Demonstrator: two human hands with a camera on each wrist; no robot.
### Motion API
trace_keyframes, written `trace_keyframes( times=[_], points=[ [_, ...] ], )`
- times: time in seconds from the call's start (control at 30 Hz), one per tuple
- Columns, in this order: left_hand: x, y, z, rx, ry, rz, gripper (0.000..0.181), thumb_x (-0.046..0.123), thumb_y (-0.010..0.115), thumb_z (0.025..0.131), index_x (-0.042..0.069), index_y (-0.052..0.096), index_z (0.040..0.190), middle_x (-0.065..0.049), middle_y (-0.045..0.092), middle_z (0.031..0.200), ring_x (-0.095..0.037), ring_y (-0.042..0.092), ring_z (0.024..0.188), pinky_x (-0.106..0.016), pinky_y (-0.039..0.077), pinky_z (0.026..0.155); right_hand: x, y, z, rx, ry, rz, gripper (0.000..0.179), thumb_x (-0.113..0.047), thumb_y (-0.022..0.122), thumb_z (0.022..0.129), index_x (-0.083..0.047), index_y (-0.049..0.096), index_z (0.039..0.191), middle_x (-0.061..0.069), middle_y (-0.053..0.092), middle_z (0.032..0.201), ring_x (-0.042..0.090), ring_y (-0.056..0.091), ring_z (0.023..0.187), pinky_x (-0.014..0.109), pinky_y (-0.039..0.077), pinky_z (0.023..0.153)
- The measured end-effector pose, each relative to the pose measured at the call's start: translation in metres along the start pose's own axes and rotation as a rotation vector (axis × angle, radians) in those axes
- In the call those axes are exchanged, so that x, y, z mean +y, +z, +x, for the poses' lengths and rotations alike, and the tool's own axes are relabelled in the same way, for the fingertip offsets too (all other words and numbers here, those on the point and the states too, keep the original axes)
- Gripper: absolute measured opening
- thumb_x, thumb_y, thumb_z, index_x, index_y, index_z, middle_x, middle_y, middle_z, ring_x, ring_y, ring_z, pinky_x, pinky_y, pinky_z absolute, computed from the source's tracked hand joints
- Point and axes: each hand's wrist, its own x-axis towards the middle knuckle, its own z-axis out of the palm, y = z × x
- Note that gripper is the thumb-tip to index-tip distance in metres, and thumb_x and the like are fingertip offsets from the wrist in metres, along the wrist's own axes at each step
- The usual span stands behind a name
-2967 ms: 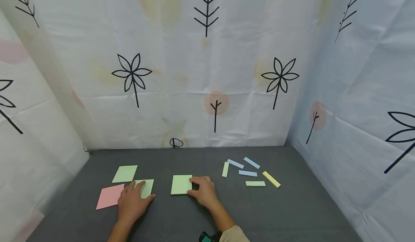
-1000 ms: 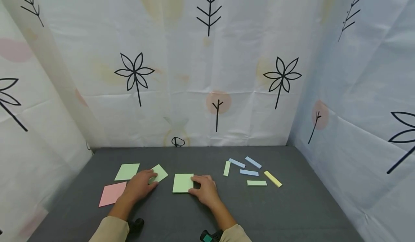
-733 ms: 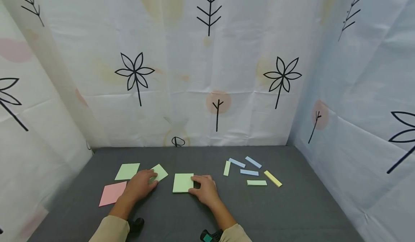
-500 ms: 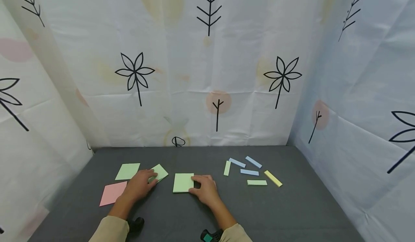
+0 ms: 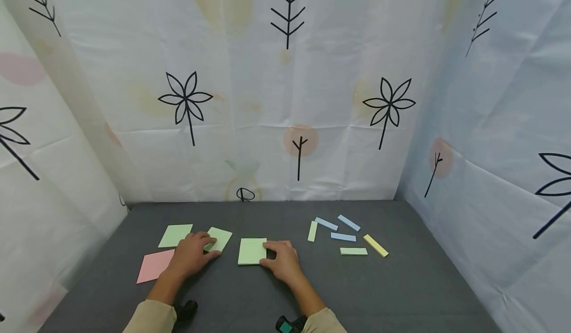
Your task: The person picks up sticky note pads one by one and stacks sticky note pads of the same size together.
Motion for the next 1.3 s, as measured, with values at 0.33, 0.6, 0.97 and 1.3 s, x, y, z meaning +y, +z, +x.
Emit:
trace_keyframes(
  times=[0.33, 0.6, 0.97, 1.3],
  points=[
    [0.005, 0.001, -0.002, -0.042, -0.028, 0.028, 0.048, 0.038, 0.078, 0.080, 0.008, 0.071, 0.116, -0.013, 0.058, 0.107, -0.034, 0.055, 0.098, -0.055, 0.045, 0.079, 0.001, 0.000, 0.000, 0.002, 0.003, 0.006, 0.042, -0.022, 0.080, 0.080, -0.009, 0.070, 0.119, 0.005, 0.067, 0.119, 0.026, 0.052, 0.110, 0.048, 0.039, 0.089],
    [-0.006, 0.008, 0.004, -0.045, -0.047, -0.045, 0.051, 0.038, 0.077, 0.081, 0.011, 0.067, 0.122, -0.024, 0.051, 0.134, -0.048, 0.045, 0.122, -0.067, 0.035, 0.090, 0.001, 0.000, 0.001, -0.008, -0.003, -0.014, 0.043, -0.023, 0.080, 0.081, -0.010, 0.070, 0.120, 0.003, 0.067, 0.120, 0.025, 0.052, 0.111, 0.049, 0.039, 0.091],
    [-0.015, 0.006, 0.003, -0.049, -0.028, -0.073, 0.051, 0.038, 0.075, 0.082, 0.011, 0.067, 0.124, -0.023, 0.055, 0.131, -0.049, 0.045, 0.121, -0.069, 0.031, 0.094, 0.000, 0.001, -0.001, -0.003, -0.001, -0.010, 0.043, -0.023, 0.080, 0.080, -0.011, 0.070, 0.120, 0.004, 0.067, 0.120, 0.026, 0.052, 0.111, 0.048, 0.039, 0.091],
    [-0.004, -0.001, 0.001, -0.017, -0.028, 0.094, 0.051, 0.048, 0.074, 0.080, 0.017, 0.070, 0.120, -0.014, 0.060, 0.111, -0.041, 0.047, 0.111, -0.061, 0.031, 0.089, 0.000, 0.000, -0.001, 0.001, 0.003, -0.007, 0.043, -0.024, 0.081, 0.080, -0.010, 0.070, 0.119, 0.004, 0.067, 0.119, 0.026, 0.052, 0.111, 0.048, 0.039, 0.090]
  ],
)
